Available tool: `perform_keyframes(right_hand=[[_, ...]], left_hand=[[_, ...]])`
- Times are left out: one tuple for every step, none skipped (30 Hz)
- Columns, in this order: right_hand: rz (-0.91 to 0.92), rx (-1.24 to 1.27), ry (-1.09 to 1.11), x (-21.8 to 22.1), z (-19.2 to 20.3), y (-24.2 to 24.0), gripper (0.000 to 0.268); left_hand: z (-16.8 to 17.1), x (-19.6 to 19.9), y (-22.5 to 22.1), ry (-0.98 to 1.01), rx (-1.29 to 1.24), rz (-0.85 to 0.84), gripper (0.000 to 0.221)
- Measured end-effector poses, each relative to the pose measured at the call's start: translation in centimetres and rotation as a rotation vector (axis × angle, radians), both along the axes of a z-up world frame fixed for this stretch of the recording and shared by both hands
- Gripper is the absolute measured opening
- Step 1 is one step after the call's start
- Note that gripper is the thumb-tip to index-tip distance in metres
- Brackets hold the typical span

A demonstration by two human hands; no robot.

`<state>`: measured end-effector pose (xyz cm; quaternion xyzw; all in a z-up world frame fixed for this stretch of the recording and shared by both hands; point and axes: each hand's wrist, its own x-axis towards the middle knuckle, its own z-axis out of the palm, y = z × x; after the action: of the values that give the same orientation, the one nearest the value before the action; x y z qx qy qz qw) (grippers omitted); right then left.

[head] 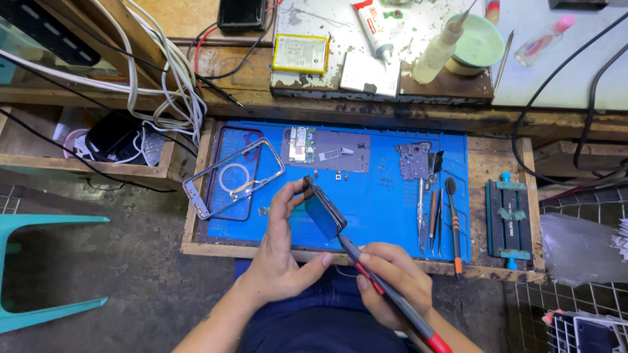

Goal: The person uses a heat gun to warm the edges of a smartphone screen, then uses a prying tool to separate the screen from the frame. They lift the screen to reveal the internal components and disconnect the ribbon cable.

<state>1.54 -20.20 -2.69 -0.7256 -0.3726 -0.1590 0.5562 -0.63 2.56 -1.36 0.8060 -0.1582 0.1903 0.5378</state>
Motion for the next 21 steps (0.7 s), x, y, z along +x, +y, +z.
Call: perform_keyframes(right_hand=[[0.005,0.005,0.007,0.0,-0.2,0.0,0.034],[0.015,0.003,0.021,0.0,-0.4,0.1,0.035],[0.024,0.002,0.036,0.0,-0.6,0.2,0.036],[0.037,0.000,0.050,0.1,-0.8,0.3,0.036],[0.048,-0.001,0.052,0.3,-1.0,0.4,0.036],[0.056,-0.003,0.061,0.4,-1.2,0.5,0.036],[0.064,-0.006,0.069,0.4,-1.3,0.4,0.036],[0.085,-0.016,0.065,0.4,-1.4,0.4,0.037],[0.107,-0.027,0.060,0.5,-1.4,0.3,0.037],[0.128,-0.036,0.054,0.6,-1.3,0.3,0.038],[0.131,-0.035,0.087,0.8,-1.2,0.2,0.037],[0.142,-0.035,0.117,1.0,-1.1,0.1,0.036],[0.152,-0.035,0.148,1.1,-1.0,0.0,0.036],[0.159,-0.036,0.174,1.3,-0.8,0.0,0.035],[0.167,-0.036,0.200,1.5,-0.6,0.0,0.035],[0.173,-0.037,0.229,1.6,-0.5,0.0,0.034],[0.186,-0.040,0.233,1.8,-0.5,0.0,0.034],[0.203,-0.044,0.236,2.1,-0.4,0.1,0.033],[0.220,-0.047,0.239,2.3,-0.3,0.2,0.032],[0.201,-0.066,0.215,2.5,-0.1,0.3,0.032],[0.182,-0.086,0.191,2.5,0.1,0.4,0.032]], left_hand=[[0.0,-0.2,-0.1,0.007,-0.086,-0.018,0.119],[0.1,-0.1,-0.2,0.023,-0.095,0.012,0.122],[0.2,-0.1,-0.4,0.039,-0.104,0.042,0.124],[0.4,-0.1,-0.5,0.054,-0.113,0.075,0.127],[0.5,0.1,-0.5,0.063,-0.095,0.114,0.127],[0.7,0.4,-0.5,0.079,-0.078,0.151,0.127],[0.9,0.5,-0.6,0.095,-0.060,0.187,0.126],[1.1,0.6,-0.6,0.084,-0.004,0.223,0.125],[1.3,0.6,-0.7,0.073,0.052,0.258,0.124],[1.5,0.7,-0.7,0.061,0.109,0.293,0.123],[1.8,0.9,-0.6,0.061,0.097,0.281,0.122],[1.9,1.0,-0.5,0.061,0.084,0.275,0.120],[1.9,0.9,-0.5,0.061,0.071,0.270,0.118],[2.0,1.0,-0.5,0.069,0.054,0.271,0.116],[2.0,1.0,-0.5,0.078,0.038,0.273,0.115],[2.0,1.0,-0.6,0.089,0.021,0.273,0.113],[1.9,1.1,-0.6,0.081,0.040,0.274,0.112],[1.9,1.1,-0.5,0.072,0.058,0.279,0.111],[1.8,1.1,-0.5,0.063,0.077,0.284,0.110],[1.8,1.1,-0.5,0.065,0.065,0.294,0.110],[1.8,1.1,-0.5,0.067,0.052,0.303,0.110]])
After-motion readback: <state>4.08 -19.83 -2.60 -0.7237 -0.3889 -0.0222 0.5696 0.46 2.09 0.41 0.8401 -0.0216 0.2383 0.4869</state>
